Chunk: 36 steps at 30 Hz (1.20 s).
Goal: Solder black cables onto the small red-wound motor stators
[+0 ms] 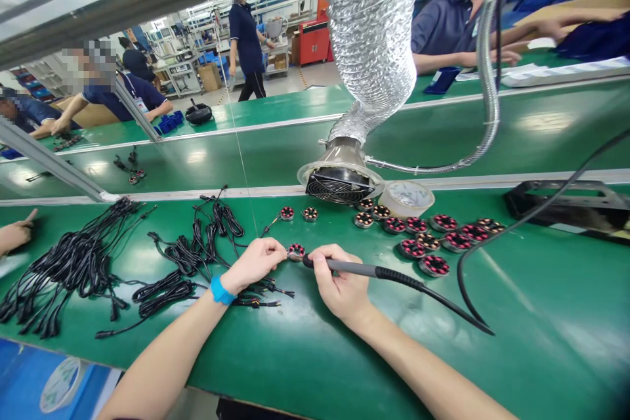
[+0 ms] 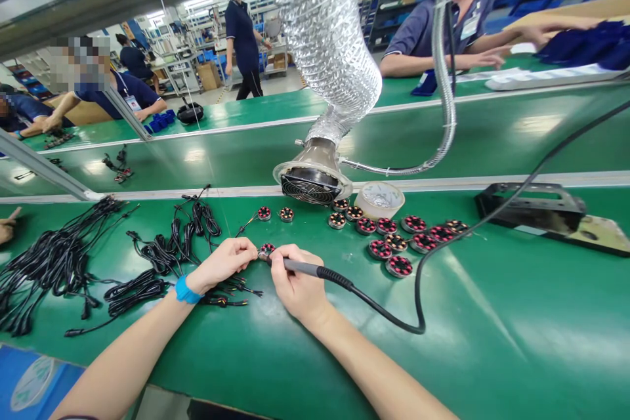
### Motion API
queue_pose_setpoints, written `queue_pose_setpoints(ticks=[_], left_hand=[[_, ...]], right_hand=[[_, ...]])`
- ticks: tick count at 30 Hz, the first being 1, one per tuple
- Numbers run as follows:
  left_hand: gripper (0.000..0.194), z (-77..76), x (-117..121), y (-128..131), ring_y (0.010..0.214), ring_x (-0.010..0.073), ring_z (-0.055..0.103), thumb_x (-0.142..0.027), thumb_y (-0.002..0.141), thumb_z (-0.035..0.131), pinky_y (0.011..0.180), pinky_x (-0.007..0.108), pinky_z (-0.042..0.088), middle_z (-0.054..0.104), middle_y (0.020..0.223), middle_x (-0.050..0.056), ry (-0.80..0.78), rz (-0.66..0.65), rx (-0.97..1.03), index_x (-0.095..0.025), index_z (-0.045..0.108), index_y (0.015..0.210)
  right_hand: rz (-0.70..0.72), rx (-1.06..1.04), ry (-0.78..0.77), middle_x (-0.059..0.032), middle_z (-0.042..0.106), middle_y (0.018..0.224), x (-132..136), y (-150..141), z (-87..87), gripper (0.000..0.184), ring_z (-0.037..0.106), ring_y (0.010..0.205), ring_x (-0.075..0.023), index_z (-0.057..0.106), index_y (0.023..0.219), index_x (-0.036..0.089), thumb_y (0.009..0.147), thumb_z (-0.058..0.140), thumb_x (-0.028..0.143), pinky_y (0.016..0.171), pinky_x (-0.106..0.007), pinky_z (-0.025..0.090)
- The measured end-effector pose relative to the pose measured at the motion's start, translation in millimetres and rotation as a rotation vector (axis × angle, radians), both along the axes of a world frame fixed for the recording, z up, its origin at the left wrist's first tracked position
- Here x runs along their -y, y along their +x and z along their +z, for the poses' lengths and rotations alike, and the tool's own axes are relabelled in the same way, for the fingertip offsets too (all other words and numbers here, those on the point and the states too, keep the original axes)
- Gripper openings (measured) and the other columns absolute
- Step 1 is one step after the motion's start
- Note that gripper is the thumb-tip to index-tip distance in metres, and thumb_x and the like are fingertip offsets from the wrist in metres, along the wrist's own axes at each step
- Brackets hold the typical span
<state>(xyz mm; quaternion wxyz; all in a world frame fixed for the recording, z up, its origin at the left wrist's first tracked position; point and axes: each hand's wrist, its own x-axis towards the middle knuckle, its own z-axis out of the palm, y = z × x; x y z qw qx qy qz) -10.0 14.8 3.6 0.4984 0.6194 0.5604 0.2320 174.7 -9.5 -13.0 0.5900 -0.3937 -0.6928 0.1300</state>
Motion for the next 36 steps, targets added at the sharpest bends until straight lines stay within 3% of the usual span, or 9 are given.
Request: queue_pose_setpoints(ticks=[10, 16, 23, 30, 36], left_hand=[[0.026, -0.1, 0, 1, 0.053, 0.0087, 0.04, -0.038, 0.079, 0.057, 0.052, 0.021, 0.031, 0.047, 0.057, -0.004, -0.01, 0.005, -0.007, -0.013, 0.062, 0.077], [0.024, 0.1, 0, 1, 0.054, 0.0091, 0.041, -0.038, 0.078, 0.057, 0.054, 0.022, 0.032, 0.048, 0.059, -0.004, -0.006, 0.002, 0.01, -0.014, 0.061, 0.077], [0.022, -0.5, 0, 1, 0.056, 0.0091, 0.044, -0.036, 0.077, 0.056, 0.054, 0.022, 0.033, 0.051, 0.064, -0.002, -0.005, 0.006, 0.046, -0.014, 0.058, 0.075], [0.023, 1.8, -1, 1, 0.054, 0.0094, 0.042, -0.037, 0.078, 0.056, 0.052, 0.022, 0.032, 0.048, 0.057, -0.004, -0.002, 0.002, 0.008, -0.014, 0.061, 0.075], [0.023, -0.5, -1, 1, 0.052, 0.0087, 0.041, -0.037, 0.079, 0.056, 0.052, 0.021, 0.032, 0.047, 0.057, -0.005, -0.017, -0.003, 0.024, -0.014, 0.061, 0.078]], right_hand=[[-0.075, -0.092, -0.039, -0.0001, 0.066, 0.067, -4, 2, -3.3, 0.021, 0.064, 0.059, -0.0144, 0.06, 0.076, 0.021, 0.094, 0.049, 0.022, 0.058, -0.025, 0.051], [-0.121, 0.011, -0.105, -0.0022, 0.071, 0.08, -8, 2, -3.5, 0.017, 0.068, 0.069, -0.0158, 0.063, 0.088, 0.021, 0.096, 0.049, 0.026, 0.065, -0.027, 0.052], [-0.035, 0.134, -0.178, -0.0045, 0.067, 0.095, -12, -3, -3.8, 0.02, 0.066, 0.082, -0.0178, 0.061, 0.11, 0.024, 0.095, 0.048, 0.021, 0.077, -0.031, 0.053], [0.126, 0.228, -0.256, -0.0096, 0.054, 0.123, -14, -4, -12.6, 0.061, 0.063, 0.101, -0.0234, 0.045, 0.135, 0.026, 0.077, 0.053, 0.009, 0.089, -0.039, 0.054], [0.233, 0.26, -0.287, -0.0098, 0.047, 0.129, -19, -4, -26.9, 0.064, 0.065, 0.098, -0.0198, 0.038, 0.14, 0.028, 0.081, 0.057, 0.011, 0.09, -0.036, 0.055]])
